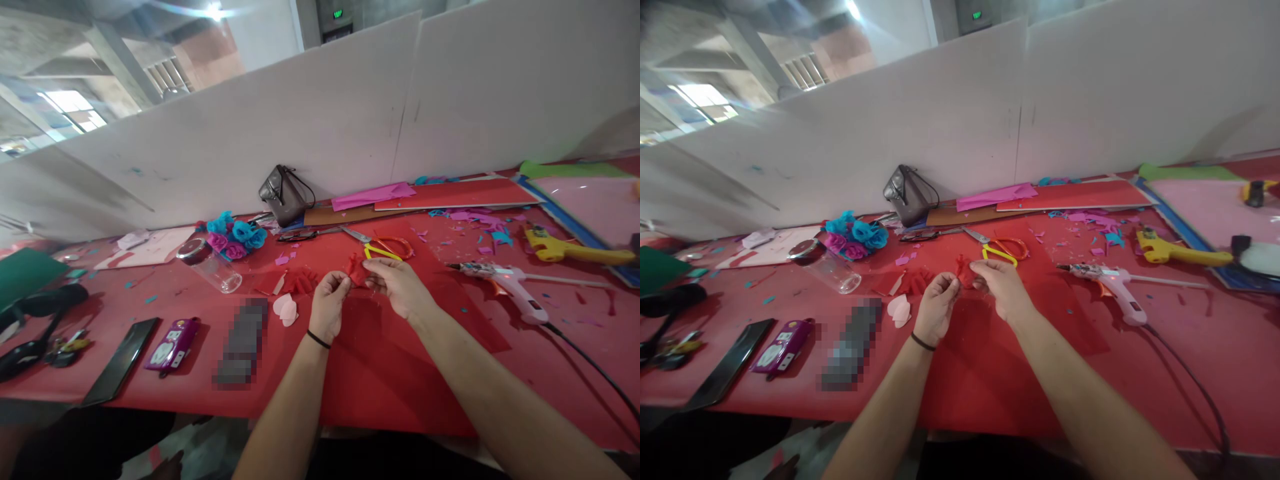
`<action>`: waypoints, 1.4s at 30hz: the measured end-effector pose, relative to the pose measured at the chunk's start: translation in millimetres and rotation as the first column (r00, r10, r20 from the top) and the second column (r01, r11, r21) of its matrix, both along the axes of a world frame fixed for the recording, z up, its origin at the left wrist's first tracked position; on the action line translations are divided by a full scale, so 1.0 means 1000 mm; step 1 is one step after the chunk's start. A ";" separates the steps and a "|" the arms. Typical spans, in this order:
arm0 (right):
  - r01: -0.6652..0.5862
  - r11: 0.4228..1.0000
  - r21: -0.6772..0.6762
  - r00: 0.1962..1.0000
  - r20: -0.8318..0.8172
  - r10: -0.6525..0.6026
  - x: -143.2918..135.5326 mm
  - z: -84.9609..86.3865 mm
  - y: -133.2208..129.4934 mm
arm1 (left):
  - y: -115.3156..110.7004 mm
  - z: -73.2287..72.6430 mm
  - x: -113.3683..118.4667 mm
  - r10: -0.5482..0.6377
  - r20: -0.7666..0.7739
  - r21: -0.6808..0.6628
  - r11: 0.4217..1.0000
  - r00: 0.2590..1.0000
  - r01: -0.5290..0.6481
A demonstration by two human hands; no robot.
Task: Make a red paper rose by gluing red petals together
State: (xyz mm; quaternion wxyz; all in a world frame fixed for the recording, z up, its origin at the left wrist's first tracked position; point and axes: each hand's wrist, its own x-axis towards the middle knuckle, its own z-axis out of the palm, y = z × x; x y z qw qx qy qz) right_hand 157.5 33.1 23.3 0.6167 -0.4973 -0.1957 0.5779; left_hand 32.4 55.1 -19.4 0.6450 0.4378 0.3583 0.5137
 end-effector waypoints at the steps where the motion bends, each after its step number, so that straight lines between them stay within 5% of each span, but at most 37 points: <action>1: -0.005 1.000 0.003 1.000 0.000 0.005 0.000 0.000 0.000 | 0.000 0.000 0.000 -0.002 -0.001 0.000 1.000 1.000 0.002; 22: -0.024 0.998 0.064 1.000 0.015 0.023 0.000 -0.001 -0.001 | 0.001 -0.002 0.001 0.007 0.048 0.003 1.000 0.999 -0.007; 42: 0.000 0.992 0.128 0.980 0.199 -0.026 0.003 0.001 -0.003 | 0.000 0.003 -0.001 -0.006 0.045 -0.029 1.000 0.999 0.007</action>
